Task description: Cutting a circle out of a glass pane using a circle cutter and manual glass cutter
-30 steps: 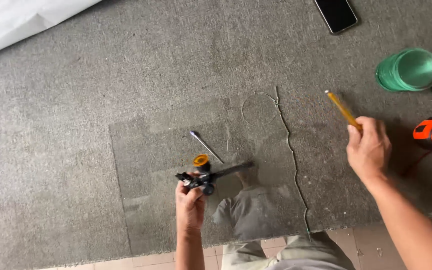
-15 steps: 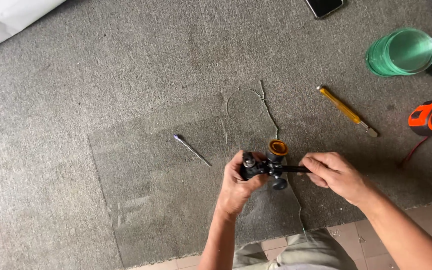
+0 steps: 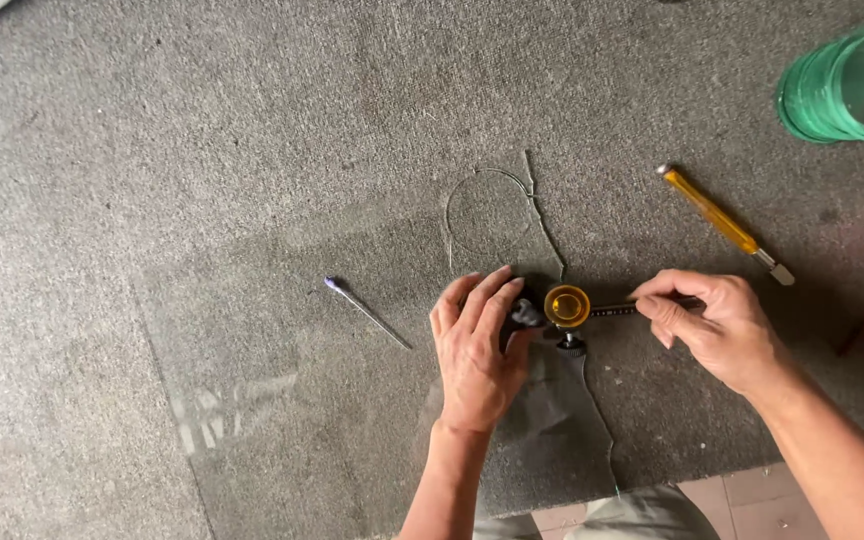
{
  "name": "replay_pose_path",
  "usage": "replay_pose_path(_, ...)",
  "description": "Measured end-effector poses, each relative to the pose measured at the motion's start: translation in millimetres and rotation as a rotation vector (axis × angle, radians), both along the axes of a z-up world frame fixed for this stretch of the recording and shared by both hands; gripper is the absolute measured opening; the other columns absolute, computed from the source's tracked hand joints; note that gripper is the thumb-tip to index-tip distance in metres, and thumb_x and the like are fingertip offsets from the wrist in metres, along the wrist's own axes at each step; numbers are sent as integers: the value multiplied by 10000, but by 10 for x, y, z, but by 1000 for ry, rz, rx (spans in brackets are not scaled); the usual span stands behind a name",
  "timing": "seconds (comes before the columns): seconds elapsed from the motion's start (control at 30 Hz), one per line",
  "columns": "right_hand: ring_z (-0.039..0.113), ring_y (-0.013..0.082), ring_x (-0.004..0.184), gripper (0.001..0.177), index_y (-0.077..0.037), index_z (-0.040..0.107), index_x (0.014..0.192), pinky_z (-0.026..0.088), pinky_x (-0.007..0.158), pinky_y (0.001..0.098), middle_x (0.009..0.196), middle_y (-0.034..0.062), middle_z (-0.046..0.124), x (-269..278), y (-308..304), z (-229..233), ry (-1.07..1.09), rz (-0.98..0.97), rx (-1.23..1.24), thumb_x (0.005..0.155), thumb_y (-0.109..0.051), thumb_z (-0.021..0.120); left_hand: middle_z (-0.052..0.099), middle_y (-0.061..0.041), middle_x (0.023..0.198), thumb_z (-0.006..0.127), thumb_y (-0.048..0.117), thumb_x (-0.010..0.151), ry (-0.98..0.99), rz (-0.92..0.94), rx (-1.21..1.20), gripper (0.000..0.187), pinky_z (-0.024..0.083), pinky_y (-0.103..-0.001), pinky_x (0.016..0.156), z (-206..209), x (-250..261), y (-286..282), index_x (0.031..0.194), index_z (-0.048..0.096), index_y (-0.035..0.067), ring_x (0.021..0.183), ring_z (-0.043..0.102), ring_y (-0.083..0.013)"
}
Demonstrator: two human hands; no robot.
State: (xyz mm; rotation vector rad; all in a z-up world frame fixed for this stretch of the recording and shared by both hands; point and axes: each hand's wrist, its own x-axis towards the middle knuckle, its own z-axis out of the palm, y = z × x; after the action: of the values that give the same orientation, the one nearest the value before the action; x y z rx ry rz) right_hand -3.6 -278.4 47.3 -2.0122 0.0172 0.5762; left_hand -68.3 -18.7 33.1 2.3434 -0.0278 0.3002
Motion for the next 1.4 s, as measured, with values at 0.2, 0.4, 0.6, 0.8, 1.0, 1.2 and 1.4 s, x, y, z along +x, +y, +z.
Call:
replay_pose_path(0.2, 494, 96, 538, 45, -83, 699, 1033, 382, 529, 221, 617, 35, 543, 23, 58, -51, -136, -191, 15, 990, -92, 690, 538, -160, 1428, 644, 434, 957, 67, 46, 17, 692, 384, -512, 1161, 15, -77, 40, 1495, 455, 42, 1354, 487, -373)
replay_pose_path(0.4, 480, 99, 513, 148, -32, 650, 1048, 382, 508, 242, 617, 26, 528, -37, 106, -108, -313, -119, -133, 1087, -155, 579, 553, -150, 1348, 575, 503, 975, 142, 71, 71, 686, 395, -515, 1091, -58, -75, 11, 1512, 457, 93, 1337, 480, -338)
replay_pose_path(0.6, 407, 177, 609, 266, 34, 636, 1008, 340, 637, 330, 828, 104, 584, -165, 51, -467, -621, -114, -265, 1103, -203, 563, 637, -87, 1296, 538, 449, 964, 124, 77, 19, 523, 372, -496, 1089, -11, -15, 26, 1354, 592, 106, 1309, 537, -306)
replay_pose_path(0.8, 547, 370, 940, 205, 98, 580, 1033, 440, 947, 472, 957, 197, 593, -254, 43, -528, -763, -145, -331, 1114, -74, 505, 641, 13, 1451, 414, 381, 1029, 127, 3, 145, 460, 342, -468, 1062, -4, 33, 19, 1396, 578, 158, 1303, 559, -275)
replay_pose_path(1.0, 517, 349, 955, 199, 93, 595, 1078, 424, 951, 449, 1006, 212, 560, -269, 15, -541, -657, -182, -374, 1122, -74, 496, 605, -59, 1372, 553, 526, 808, 196, 158, 212, 718, 407, -488, 1073, -269, -94, -59, 1447, 559, 198, 1314, 566, -286)
replay_pose_path(1.2, 525, 346, 1003, 169, 91, 579, 1127, 423, 1000, 440, 1069, 218, 547, -274, -5, -565, -609, -159, -393, 1158, -35, 471, 640, 11, 1249, 519, 404, 885, 173, 175, 220, 496, 407, -457, 1029, -234, -29, -75, 1335, 674, 265, 1274, 579, -236)
replay_pose_path(1.4, 565, 329, 1068, 171, 95, 569, 1199, 439, 1047, 418, 1161, 227, 575, -232, 12, -558, -598, -155, -372, 1188, -50, 479, 647, -17, 1257, 589, 320, 853, 178, 115, 200, 546, 371, -525, 1061, -237, -48, -43, 1392, 625, 234, 1291, 561, -258)
